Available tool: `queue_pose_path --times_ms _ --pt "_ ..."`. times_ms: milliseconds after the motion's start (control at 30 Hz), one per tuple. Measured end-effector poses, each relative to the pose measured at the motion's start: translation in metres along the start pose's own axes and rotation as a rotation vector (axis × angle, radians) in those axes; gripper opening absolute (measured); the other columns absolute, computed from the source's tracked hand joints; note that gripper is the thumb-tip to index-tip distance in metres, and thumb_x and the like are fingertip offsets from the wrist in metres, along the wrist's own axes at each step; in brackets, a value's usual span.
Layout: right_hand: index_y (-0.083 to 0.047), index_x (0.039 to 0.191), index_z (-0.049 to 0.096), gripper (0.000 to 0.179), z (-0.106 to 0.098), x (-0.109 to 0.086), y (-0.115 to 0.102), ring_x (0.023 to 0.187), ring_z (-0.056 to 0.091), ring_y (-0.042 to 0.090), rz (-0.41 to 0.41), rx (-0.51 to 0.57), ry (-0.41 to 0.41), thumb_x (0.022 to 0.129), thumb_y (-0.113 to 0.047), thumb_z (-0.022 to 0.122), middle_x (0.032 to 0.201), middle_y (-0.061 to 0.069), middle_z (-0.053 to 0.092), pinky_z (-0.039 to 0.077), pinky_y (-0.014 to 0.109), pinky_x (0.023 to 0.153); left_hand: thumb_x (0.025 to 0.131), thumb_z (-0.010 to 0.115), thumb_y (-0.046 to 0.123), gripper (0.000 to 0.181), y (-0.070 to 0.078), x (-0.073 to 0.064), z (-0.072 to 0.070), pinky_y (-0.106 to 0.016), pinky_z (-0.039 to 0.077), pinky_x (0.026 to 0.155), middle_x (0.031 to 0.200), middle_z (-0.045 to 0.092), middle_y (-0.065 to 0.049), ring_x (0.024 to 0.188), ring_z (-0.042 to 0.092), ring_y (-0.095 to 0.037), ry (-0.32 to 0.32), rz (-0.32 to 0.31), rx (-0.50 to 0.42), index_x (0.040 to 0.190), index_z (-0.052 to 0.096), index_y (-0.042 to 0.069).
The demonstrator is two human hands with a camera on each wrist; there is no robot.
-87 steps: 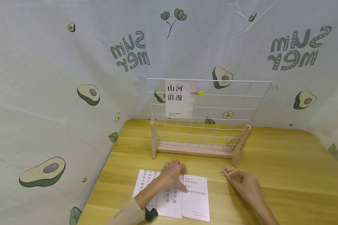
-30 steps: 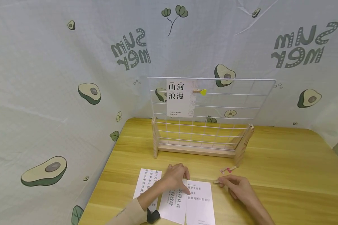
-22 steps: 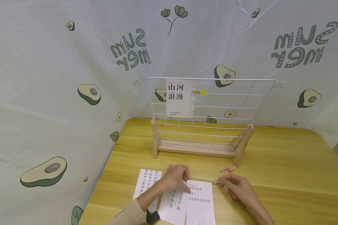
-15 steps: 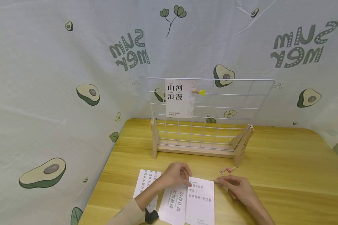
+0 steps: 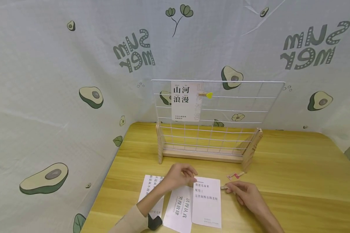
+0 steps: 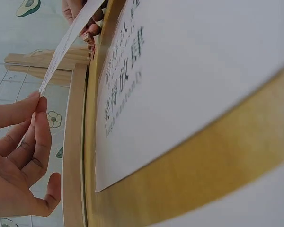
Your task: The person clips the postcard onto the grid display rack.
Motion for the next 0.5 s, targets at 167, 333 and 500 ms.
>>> queue_pose_path --times_ms 167,333,500 --pt "0.007 0.119 0.071 0.036 -0.001 -0.001 0.000 0.047 0.039 0.004 -0.035 0.000 -0.035 0.102 -0.024 0.066 0.067 -0.002 0.065 0.041 0.024 0.050 0.088 0.081 0.007 0.007 0.003 0.001 -0.007 -0.018 0.051 0.075 0.084 0.072 -0.002 0.078 0.060 -0.005 0.015 0.018 0.000 0.092 0.077 0.010" --pt "0.006 0.115 0.073 0.035 0.001 0.000 -0.001 0.047 0.036 0.002 -0.036 -0.015 -0.062 0.101 -0.025 0.067 0.067 -0.002 0.063 0.037 0.021 0.047 0.089 0.080 0.008 0.005 0.009 0.003 -0.012 -0.021 0.051 0.078 0.086 0.074 -0.004 0.080 0.061 -0.007 0.022 0.042 -0.013 0.094 0.078 0.010" --pt "0.007 0.119 0.070 0.037 0.003 0.000 -0.007 0.048 0.037 0.003 -0.055 -0.004 -0.084 0.102 -0.025 0.065 0.075 0.000 0.068 0.038 0.021 0.047 0.090 0.080 0.008 0.005 0.021 0.007 -0.019 -0.027 0.051 0.082 0.087 0.075 -0.004 0.080 0.061 -0.006 0.054 0.083 -0.005 0.094 0.080 0.010"
Point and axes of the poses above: each hand's wrist, its own x-axis towards the middle knuckle, its own z-axis out of the palm, y = z × x, the point moved 7 cm from there along x, towards the middle knuckle
